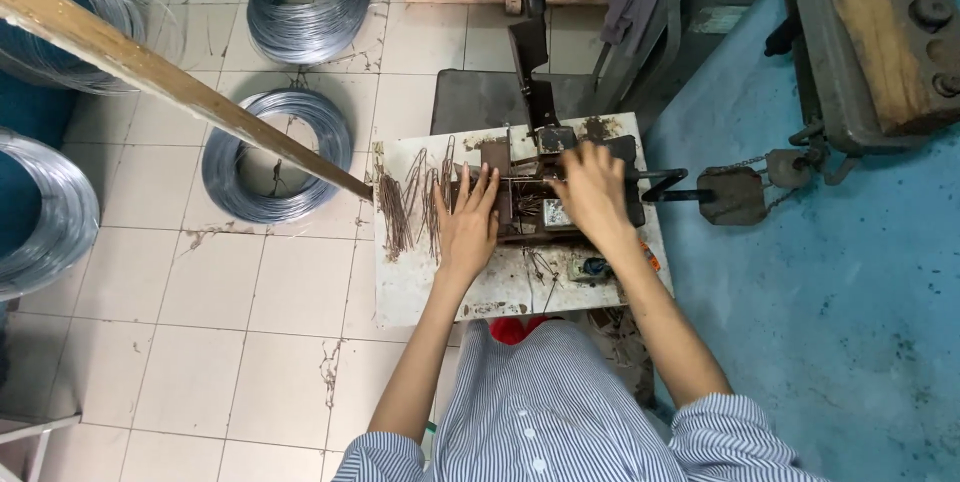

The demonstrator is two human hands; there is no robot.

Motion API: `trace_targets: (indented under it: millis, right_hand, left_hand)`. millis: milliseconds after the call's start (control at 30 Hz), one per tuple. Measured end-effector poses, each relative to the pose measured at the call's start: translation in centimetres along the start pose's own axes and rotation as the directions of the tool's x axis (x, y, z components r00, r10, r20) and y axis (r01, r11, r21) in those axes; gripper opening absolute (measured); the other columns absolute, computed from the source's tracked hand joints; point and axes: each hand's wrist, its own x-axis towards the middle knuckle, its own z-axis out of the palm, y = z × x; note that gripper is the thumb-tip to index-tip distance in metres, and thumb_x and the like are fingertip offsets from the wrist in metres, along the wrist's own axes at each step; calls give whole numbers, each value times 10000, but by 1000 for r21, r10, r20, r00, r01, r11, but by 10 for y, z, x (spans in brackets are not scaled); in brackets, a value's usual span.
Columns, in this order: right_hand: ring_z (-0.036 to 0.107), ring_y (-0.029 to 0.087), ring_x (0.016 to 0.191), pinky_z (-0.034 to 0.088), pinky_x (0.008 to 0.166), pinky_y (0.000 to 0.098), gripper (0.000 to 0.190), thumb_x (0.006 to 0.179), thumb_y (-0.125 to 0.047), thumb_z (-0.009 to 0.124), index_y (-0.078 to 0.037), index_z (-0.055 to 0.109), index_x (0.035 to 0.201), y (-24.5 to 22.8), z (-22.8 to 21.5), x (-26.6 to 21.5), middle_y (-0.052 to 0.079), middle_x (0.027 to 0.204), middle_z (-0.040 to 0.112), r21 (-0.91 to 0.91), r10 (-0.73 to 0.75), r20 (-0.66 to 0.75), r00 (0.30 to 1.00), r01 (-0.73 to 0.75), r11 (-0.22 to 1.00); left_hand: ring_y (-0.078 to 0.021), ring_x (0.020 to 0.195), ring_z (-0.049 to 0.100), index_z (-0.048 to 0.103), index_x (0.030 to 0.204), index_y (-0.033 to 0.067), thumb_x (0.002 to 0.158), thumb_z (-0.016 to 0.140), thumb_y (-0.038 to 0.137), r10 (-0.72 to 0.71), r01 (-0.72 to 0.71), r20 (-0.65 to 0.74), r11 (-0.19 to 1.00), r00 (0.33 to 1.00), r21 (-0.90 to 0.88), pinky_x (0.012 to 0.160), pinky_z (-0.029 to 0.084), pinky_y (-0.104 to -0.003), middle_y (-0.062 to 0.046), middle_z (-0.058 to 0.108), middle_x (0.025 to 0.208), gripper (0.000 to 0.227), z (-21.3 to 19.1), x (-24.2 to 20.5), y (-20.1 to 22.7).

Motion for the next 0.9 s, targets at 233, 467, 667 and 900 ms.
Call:
trace_targets:
  millis: [233,467,667,900]
  right_hand:
    - [652,214,802,414,865,407,200,916,-324,779,-174,647,914,30,0,-9,5,818,634,380,80,-68,994,-49,924]
    - [710,317,815,461,860,404,142,867,-234,799,-132,712,913,35,0,-9,75,773,717,464,75,-42,996,-47,885]
    - [702,269,834,382,918,393,130,898,-216,789,-134,689,906,19,-12,-6,38,773,686,374,60,-49,997,-37,927]
    - [676,253,903,367,959,433,109,950,-222,742,-118,713,938,13,-3,-16,36,843,678,303,6,-88,996,21,953]
  left_hand:
    - [-259,1578,152,407,1576,235,938,615,134,-6,6,28,1000,1000,-23,1197,-49,-669,-16,366,1651,679,8,3,4]
    - [-246,1571,192,416,1571,243,928,613,98,33,-33,39,999,999,-5,1205,-32,-670,15,366,1653,689,5,4,-1]
    - [-239,1570,200,428,1563,215,904,629,102,52,-52,54,999,997,-4,1205,-11,-679,-2,403,1632,698,5,5,-3]
    - [-250,1499,369,488,1524,225,888,604,95,93,-96,49,993,994,73,1202,47,-689,19,510,1559,660,7,10,-5]
